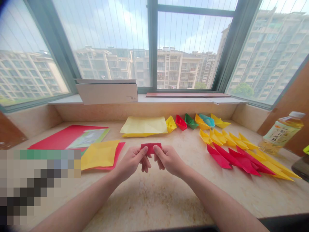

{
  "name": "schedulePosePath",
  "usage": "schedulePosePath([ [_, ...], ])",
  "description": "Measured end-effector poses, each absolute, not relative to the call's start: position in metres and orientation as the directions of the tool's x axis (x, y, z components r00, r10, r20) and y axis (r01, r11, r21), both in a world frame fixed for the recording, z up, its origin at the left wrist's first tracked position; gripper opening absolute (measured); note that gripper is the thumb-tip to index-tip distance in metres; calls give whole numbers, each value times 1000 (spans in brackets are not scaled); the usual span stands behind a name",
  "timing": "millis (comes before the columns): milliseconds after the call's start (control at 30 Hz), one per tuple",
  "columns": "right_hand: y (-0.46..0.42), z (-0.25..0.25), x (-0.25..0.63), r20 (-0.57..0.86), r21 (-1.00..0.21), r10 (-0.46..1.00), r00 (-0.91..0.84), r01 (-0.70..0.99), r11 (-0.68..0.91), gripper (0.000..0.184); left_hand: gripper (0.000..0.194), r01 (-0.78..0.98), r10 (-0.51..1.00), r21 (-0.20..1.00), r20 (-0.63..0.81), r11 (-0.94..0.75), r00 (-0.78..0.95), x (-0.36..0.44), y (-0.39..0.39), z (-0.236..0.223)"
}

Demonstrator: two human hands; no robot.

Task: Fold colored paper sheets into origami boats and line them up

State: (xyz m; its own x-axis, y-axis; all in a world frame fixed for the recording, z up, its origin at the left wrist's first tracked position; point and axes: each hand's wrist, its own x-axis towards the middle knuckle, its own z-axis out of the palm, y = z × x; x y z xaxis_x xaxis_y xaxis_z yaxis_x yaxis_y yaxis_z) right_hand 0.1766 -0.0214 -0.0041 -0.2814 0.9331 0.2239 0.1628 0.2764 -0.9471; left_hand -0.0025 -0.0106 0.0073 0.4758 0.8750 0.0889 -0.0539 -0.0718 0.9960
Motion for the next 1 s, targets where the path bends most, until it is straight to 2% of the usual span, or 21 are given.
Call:
schedulePosePath([
  [167,-16,1,180,316,-935,927,-201,99,340,34,49,-40,898,997,78,-68,433,-4,-10,8],
  [333,-14,4,183,309,-949,938,-155,19,315,31,41,-95,860,987,160,-130,484,-4,-11,11],
  [500,-13,1,182,256,-966,940,-225,-16,259,34,41,-1,875,975,201,-224,441,-3,-11,9],
  [633,-15,-2,180,256,-962,920,-296,17,273,41,46,45,886,962,230,-270,404,-3,-9,4],
  [767,-19,-2,177,253,-937,895,-368,135,321,42,42,66,875,956,232,-286,426,-2,-9,2],
  [867,-21,-1,176,279,-901,900,-335,233,366,34,39,66,857,957,221,-282,465,-1,-10,3],
  [1000,-20,-1,178,306,-902,915,-263,226,367,26,38,65,859,962,205,-265,469,-1,-11,5],
])
